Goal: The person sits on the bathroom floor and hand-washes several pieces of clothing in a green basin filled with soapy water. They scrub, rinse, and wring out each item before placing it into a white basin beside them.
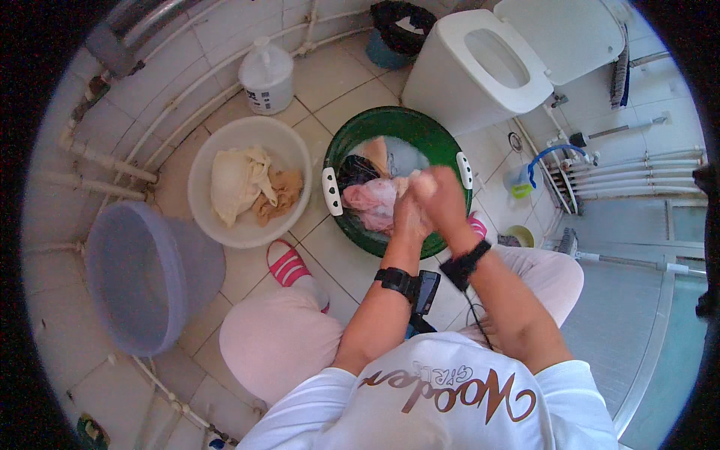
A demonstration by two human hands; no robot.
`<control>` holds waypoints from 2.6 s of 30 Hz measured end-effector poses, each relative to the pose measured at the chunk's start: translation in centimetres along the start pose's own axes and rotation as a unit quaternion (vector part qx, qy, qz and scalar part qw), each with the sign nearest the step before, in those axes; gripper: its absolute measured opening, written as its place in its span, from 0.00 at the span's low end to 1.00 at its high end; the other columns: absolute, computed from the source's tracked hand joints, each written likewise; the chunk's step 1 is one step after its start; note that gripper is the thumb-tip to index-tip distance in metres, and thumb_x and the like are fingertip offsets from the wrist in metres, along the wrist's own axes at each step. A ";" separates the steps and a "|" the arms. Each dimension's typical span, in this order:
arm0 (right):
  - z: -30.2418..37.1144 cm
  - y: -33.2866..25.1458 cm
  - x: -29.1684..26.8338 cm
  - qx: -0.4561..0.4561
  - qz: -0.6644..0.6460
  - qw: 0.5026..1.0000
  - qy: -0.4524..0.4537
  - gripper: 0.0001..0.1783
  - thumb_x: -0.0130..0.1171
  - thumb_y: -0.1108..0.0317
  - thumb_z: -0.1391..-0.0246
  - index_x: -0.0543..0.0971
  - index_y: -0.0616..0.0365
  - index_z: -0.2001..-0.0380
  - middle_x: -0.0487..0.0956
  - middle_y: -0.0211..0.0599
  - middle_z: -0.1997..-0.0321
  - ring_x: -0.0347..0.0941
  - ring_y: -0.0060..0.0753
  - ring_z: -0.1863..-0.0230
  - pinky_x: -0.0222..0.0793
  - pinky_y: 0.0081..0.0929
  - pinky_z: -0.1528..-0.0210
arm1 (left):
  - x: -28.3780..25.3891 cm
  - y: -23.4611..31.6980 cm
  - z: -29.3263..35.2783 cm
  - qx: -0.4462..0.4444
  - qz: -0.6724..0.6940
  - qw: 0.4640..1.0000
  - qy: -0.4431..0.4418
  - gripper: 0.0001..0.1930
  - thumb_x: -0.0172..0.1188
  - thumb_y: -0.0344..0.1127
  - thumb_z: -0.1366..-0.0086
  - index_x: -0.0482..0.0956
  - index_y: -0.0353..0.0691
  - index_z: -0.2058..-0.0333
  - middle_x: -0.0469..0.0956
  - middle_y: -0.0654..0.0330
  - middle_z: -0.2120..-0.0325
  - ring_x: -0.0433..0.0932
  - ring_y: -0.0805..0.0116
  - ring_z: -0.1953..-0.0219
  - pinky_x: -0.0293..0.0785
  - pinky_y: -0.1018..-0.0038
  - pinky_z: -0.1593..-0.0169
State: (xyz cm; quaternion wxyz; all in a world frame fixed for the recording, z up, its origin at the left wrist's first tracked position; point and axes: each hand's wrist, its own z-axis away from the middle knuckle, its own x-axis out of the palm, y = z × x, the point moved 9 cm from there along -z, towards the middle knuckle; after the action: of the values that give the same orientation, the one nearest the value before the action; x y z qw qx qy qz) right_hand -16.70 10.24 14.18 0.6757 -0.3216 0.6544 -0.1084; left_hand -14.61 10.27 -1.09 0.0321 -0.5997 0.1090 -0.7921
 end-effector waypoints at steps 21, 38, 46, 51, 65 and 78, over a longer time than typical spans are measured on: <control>0.9 1.7 3.9 -0.126 0.017 0.992 -0.025 0.19 0.64 0.55 0.51 0.75 0.56 0.62 0.78 0.50 0.63 0.75 0.55 0.60 0.71 0.40 0.59 | -3.0 3.4 -1.2 0.043 -0.088 0.995 -0.006 0.18 0.48 0.48 0.32 0.72 0.45 0.51 0.74 0.58 0.55 0.75 0.59 0.53 0.73 0.61 0.49; -1.3 7.8 3.5 0.066 0.077 0.994 0.029 0.18 0.62 0.54 0.46 0.74 0.59 0.68 0.79 0.47 0.70 0.76 0.47 0.69 0.71 0.37 0.65 | -2.9 0.9 0.0 -0.021 -0.160 0.984 0.077 0.17 0.55 0.45 0.37 0.75 0.44 0.54 0.78 0.58 0.63 0.79 0.61 0.64 0.78 0.65 0.60; -2.2 7.4 3.5 0.121 -0.402 0.827 -0.374 0.34 0.62 0.60 0.45 0.61 0.56 0.39 0.71 0.35 0.45 0.67 0.28 0.45 0.64 0.26 0.43 | 3.5 1.1 1.5 -0.096 -0.310 0.943 0.071 0.30 0.40 0.61 0.32 0.74 0.40 0.51 0.79 0.57 0.58 0.80 0.63 0.59 0.77 0.67 0.56; 0.0 3.8 4.7 -0.042 -0.190 0.922 -0.333 0.33 0.72 0.61 0.59 0.72 0.58 0.49 0.75 0.41 0.49 0.70 0.35 0.49 0.66 0.30 0.45 | 1.9 1.0 1.5 -0.113 -0.242 0.961 0.077 0.34 0.40 0.68 0.34 0.74 0.41 0.52 0.79 0.57 0.57 0.79 0.63 0.57 0.77 0.67 0.55; 0.7 7.2 1.9 -0.082 -0.121 0.989 -0.002 0.17 0.63 0.72 0.58 0.76 0.56 0.60 0.79 0.40 0.60 0.76 0.39 0.57 0.71 0.29 0.53 | -1.3 -1.1 -0.2 -0.079 -0.012 0.997 -0.012 0.28 0.50 0.64 0.38 0.69 0.58 0.44 0.72 0.58 0.46 0.69 0.56 0.44 0.64 0.42 0.45; -0.7 5.4 3.4 -0.125 -0.006 0.988 0.093 0.22 0.66 0.69 0.60 0.73 0.56 0.59 0.72 0.48 0.62 0.69 0.57 0.61 0.67 0.43 0.57 | -7.2 0.9 -2.3 0.072 -0.075 0.983 0.152 0.21 0.53 0.51 0.35 0.71 0.45 0.50 0.75 0.59 0.54 0.76 0.58 0.54 0.74 0.60 0.50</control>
State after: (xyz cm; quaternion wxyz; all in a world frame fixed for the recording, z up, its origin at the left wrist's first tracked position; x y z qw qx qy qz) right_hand -18.50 12.29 8.33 0.5657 -0.3958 0.7209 -0.0597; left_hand -14.85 10.96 -8.65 -0.0011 -0.4751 0.0103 -0.8799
